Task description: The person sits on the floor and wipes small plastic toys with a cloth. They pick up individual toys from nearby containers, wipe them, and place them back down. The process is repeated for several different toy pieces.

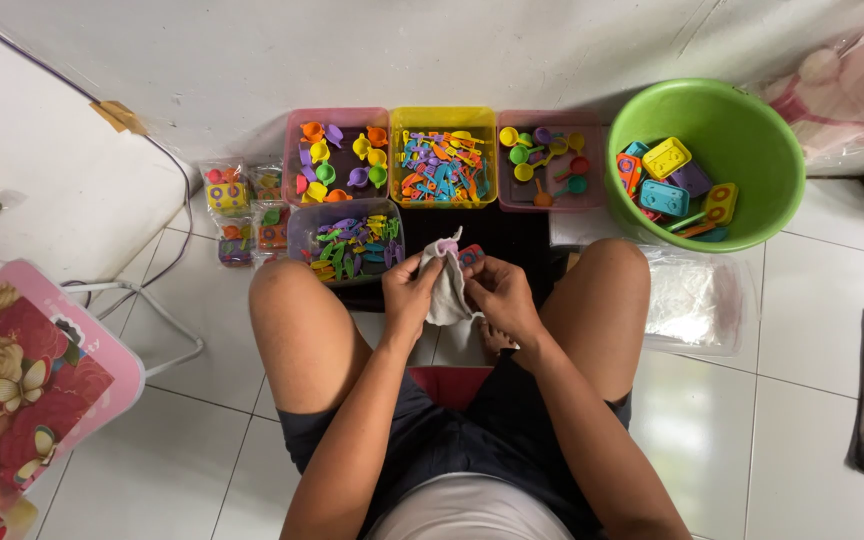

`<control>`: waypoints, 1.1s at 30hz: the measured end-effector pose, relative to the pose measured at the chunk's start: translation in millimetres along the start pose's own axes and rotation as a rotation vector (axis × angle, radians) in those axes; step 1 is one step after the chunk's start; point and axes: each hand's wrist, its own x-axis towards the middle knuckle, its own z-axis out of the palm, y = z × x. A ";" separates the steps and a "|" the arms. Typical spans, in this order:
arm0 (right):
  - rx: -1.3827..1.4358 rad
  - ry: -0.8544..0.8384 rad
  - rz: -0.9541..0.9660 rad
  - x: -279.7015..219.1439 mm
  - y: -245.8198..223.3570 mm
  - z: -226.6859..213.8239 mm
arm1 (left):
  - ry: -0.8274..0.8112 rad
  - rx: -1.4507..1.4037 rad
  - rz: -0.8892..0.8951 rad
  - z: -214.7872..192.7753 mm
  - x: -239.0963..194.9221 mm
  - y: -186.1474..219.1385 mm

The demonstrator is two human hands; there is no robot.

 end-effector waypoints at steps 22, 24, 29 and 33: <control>-0.119 0.050 -0.051 -0.4 30.4 9.8 | 0.024 -0.120 -0.053 11.8 -16.8 53.4; -0.168 0.055 -0.126 7.5 49.8 7.5 | 0.044 -0.096 -0.064 8.2 -15.2 49.4; -0.123 0.182 -0.125 3.4 20.5 4.5 | 0.010 -0.061 -0.086 14.0 -19.0 49.6; -0.086 0.235 -0.096 1.9 2.4 -0.8 | -0.033 0.001 -0.066 12.1 -20.1 45.2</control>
